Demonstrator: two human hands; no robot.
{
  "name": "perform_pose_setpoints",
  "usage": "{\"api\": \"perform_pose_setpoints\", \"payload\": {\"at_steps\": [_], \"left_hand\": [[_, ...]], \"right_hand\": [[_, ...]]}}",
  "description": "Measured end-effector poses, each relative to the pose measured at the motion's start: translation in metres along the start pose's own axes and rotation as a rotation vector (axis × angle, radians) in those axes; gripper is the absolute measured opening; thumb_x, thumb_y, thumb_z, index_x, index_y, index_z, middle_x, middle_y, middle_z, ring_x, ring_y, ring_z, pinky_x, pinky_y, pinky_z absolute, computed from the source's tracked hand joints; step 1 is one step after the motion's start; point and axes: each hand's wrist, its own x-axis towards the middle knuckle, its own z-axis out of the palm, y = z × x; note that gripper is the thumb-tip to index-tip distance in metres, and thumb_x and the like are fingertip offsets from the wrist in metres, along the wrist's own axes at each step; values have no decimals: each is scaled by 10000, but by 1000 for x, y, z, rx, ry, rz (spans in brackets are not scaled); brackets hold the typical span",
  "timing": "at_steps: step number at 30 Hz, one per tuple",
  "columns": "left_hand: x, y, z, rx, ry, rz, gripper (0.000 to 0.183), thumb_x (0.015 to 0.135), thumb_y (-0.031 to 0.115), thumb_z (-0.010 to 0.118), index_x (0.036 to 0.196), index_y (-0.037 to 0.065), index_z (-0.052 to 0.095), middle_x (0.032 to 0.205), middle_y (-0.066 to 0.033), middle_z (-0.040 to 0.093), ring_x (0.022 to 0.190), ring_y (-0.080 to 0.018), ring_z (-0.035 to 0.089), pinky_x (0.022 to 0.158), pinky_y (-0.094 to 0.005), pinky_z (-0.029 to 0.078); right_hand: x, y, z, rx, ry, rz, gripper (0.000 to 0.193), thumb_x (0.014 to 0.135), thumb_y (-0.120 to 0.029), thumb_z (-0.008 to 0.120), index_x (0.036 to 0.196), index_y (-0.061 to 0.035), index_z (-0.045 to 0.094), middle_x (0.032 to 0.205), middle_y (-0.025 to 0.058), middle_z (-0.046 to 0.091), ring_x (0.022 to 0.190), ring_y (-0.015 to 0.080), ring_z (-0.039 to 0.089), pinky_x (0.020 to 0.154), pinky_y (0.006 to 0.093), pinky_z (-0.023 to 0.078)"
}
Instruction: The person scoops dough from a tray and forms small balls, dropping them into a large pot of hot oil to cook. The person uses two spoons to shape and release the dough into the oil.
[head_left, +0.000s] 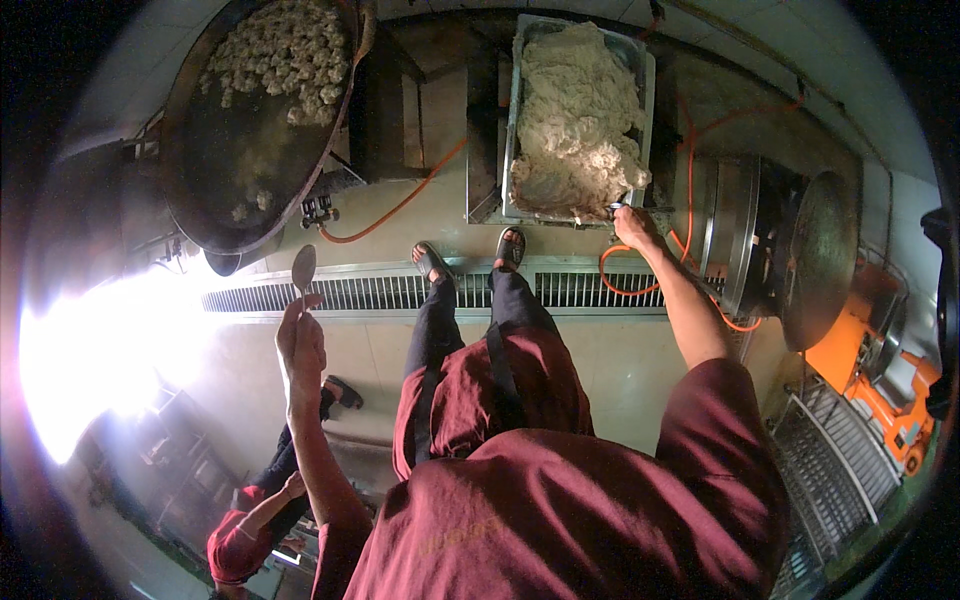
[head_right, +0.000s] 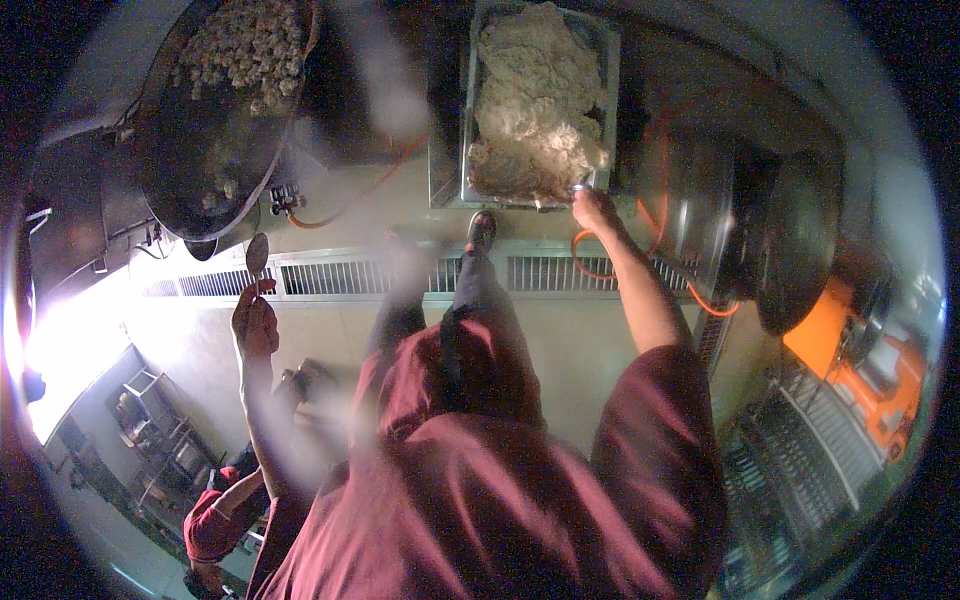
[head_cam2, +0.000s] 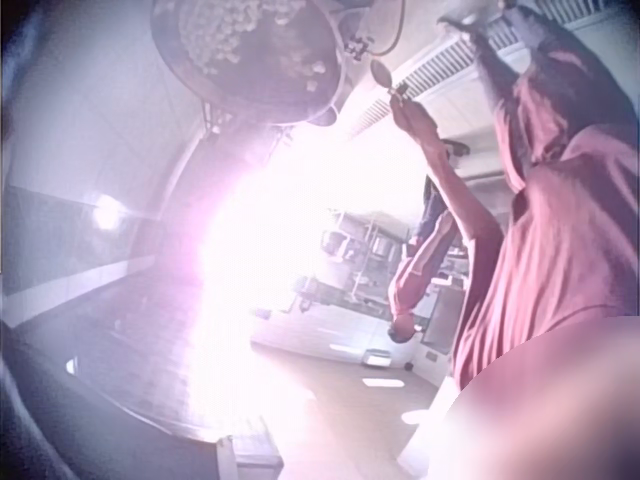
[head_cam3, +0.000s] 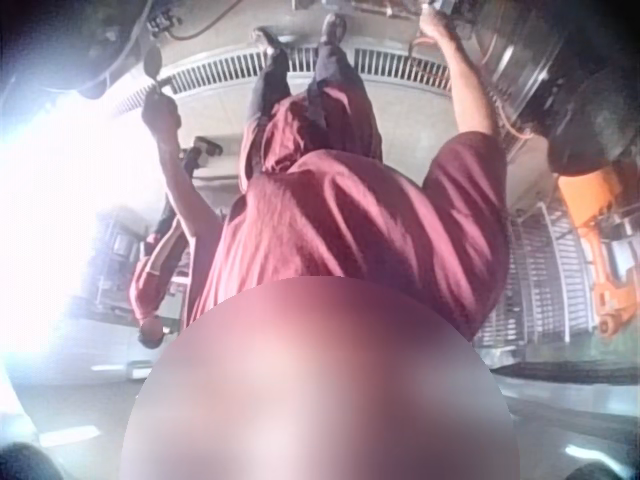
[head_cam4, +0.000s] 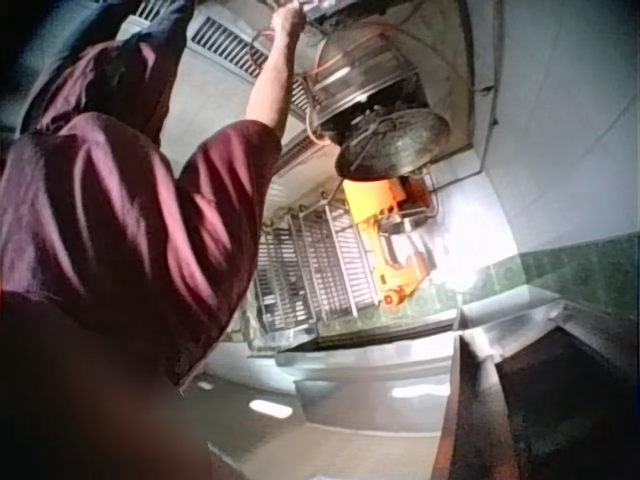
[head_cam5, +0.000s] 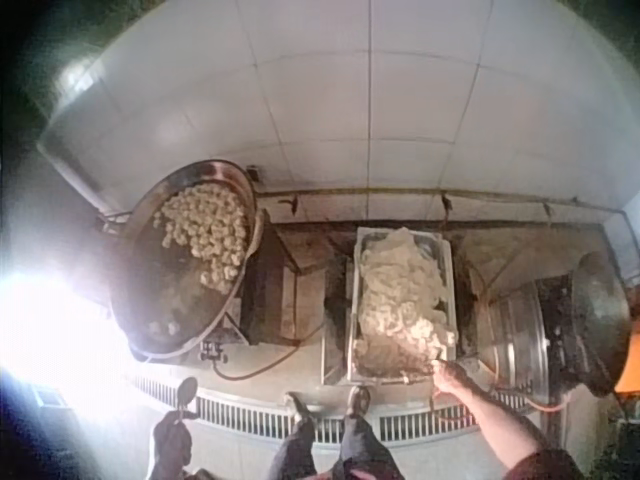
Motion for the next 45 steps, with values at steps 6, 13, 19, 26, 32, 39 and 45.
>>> {"api": "perform_pose_setpoints", "payload": {"at_steps": [6,13,19,26,32,39,45], "left_hand": [[3,-16,5,-53,-5,110,301,1082,223,449,1240,68,654,647,117,349,491,12,262,423,-195,206],[9,-2,9,-63,-51,63,300,1075,235,464,1227,59,654,620,116,345,477,11,272,411,-205,212],[16,12,25,-32,-52,-83,299,1078,239,461,1228,72,658,612,125,333,469,11,265,410,-208,203],[23,17,22,-31,-140,-10,292,1088,243,467,1252,98,661,613,111,314,483,2,236,416,-209,185],[28,29,27,24,-190,49,308,1094,235,453,1270,84,657,572,99,331,450,1,257,406,-216,185],[34,36,41,60,-168,-50,306,1076,218,458,1255,82,666,634,96,383,485,-13,318,425,-225,246],[34,40,36,-102,-304,-2,313,1041,163,464,1224,35,683,634,104,358,532,-13,334,498,-212,259]], "right_hand": [[-35,-48,-17,39,77,-112,263,984,-207,603,1175,-70,721,1099,228,735,1020,382,716,895,483,578],[-58,-88,-14,305,209,-230,273,1001,-104,555,1208,-18,712,1183,232,720,1129,384,675,992,457,525],[-77,-99,-7,267,260,-79,300,997,-224,585,1231,-64,684,1047,229,745,972,416,717,835,506,574],[-83,-104,8,368,345,-17,321,1006,-268,596,1227,-50,677,1075,242,738,1015,429,707,878,522,566],[-88,-111,19,405,416,-18,299,984,-268,618,1187,-56,674,968,243,726,915,434,707,796,530,561],[-92,-127,42,432,514,-101,269,999,-271,612,1136,-42,649,943,232,725,838,441,701,741,548,557],[-141,-198,-9,880,275,38,326,1095,-239,497,1345,-138,680,638,34,539,458,128,548,436,331,462]]}}
